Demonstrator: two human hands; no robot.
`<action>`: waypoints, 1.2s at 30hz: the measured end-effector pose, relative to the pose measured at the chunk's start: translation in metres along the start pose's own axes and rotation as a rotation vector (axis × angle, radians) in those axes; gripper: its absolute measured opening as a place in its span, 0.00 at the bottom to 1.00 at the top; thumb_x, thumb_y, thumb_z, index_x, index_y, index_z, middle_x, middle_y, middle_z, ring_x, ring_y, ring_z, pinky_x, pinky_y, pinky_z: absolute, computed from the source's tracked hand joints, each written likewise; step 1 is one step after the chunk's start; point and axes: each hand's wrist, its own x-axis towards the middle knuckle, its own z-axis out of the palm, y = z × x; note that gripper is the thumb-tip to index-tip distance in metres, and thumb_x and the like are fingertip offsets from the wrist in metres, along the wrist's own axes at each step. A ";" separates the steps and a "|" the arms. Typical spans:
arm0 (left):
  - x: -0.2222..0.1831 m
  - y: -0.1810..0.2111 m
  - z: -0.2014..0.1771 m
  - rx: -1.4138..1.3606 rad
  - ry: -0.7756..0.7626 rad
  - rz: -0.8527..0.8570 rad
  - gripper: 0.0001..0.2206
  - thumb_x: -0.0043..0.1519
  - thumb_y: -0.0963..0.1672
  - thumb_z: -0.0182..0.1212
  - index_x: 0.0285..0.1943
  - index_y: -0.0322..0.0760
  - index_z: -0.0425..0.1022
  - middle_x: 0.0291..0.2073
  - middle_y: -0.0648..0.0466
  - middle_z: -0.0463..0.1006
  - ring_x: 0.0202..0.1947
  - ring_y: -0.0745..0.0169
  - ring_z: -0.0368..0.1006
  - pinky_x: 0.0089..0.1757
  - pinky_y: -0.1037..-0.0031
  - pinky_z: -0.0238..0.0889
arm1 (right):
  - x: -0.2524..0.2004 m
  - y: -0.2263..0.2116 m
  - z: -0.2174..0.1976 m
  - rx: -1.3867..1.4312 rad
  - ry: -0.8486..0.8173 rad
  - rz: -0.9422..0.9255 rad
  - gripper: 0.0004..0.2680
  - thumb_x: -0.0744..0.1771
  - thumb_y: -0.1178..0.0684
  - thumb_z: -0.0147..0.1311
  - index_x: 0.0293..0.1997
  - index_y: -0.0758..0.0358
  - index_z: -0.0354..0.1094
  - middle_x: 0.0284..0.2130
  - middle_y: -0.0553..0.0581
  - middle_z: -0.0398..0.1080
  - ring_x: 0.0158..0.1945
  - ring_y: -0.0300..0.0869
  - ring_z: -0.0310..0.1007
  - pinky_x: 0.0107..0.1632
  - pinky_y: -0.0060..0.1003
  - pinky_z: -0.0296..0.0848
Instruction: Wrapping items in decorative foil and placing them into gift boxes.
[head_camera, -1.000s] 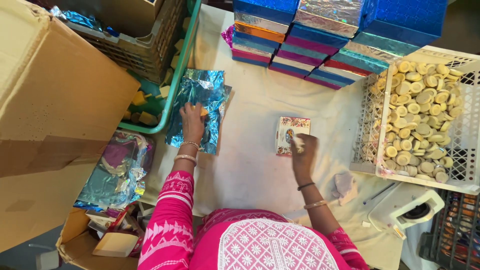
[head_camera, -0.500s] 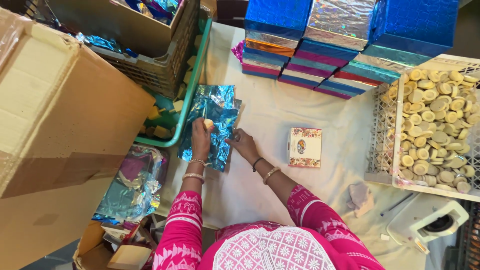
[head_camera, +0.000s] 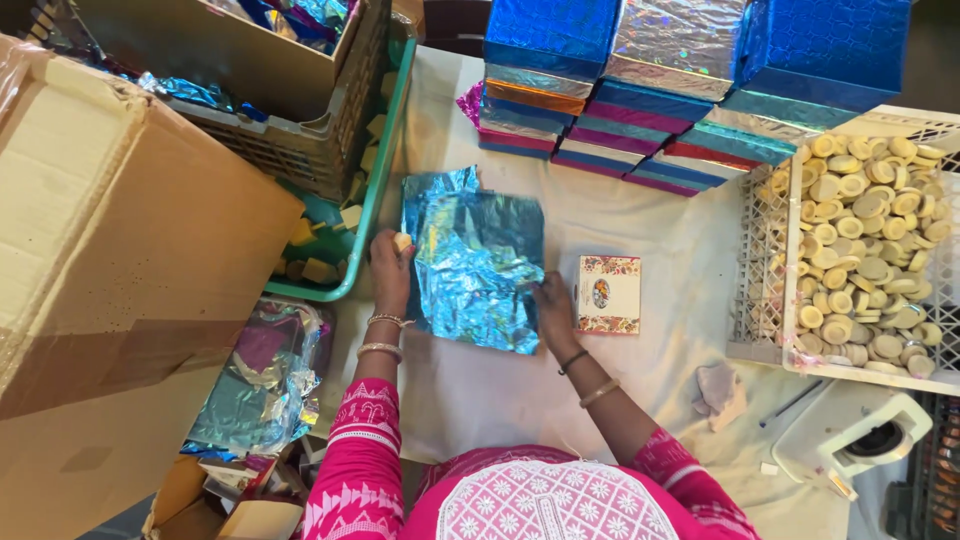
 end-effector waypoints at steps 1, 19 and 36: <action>0.001 0.002 0.003 -0.003 -0.003 0.001 0.19 0.63 0.41 0.65 0.61 0.32 0.65 0.52 0.38 0.72 0.52 0.33 0.70 0.50 0.52 0.64 | 0.000 0.000 -0.006 -0.002 0.004 0.001 0.04 0.70 0.58 0.54 0.45 0.64 0.62 0.33 0.51 0.64 0.39 0.36 0.64 0.44 0.32 0.65; -0.056 0.035 0.055 0.384 -0.342 0.228 0.29 0.52 0.34 0.63 0.65 0.36 0.66 0.67 0.40 0.64 0.63 0.34 0.62 0.63 0.56 0.60 | 0.000 -0.036 -0.091 -0.061 0.361 -0.099 0.03 0.72 0.59 0.50 0.50 0.64 0.66 0.36 0.49 0.68 0.39 0.32 0.64 0.42 0.28 0.64; -0.027 0.015 0.032 0.268 -0.051 0.148 0.34 0.53 0.28 0.53 0.69 0.44 0.72 0.66 0.36 0.61 0.65 0.32 0.61 0.63 0.55 0.58 | -0.009 -0.065 -0.178 0.021 0.512 -0.171 0.02 0.73 0.59 0.51 0.49 0.65 0.65 0.35 0.45 0.64 0.37 0.28 0.60 0.41 0.24 0.62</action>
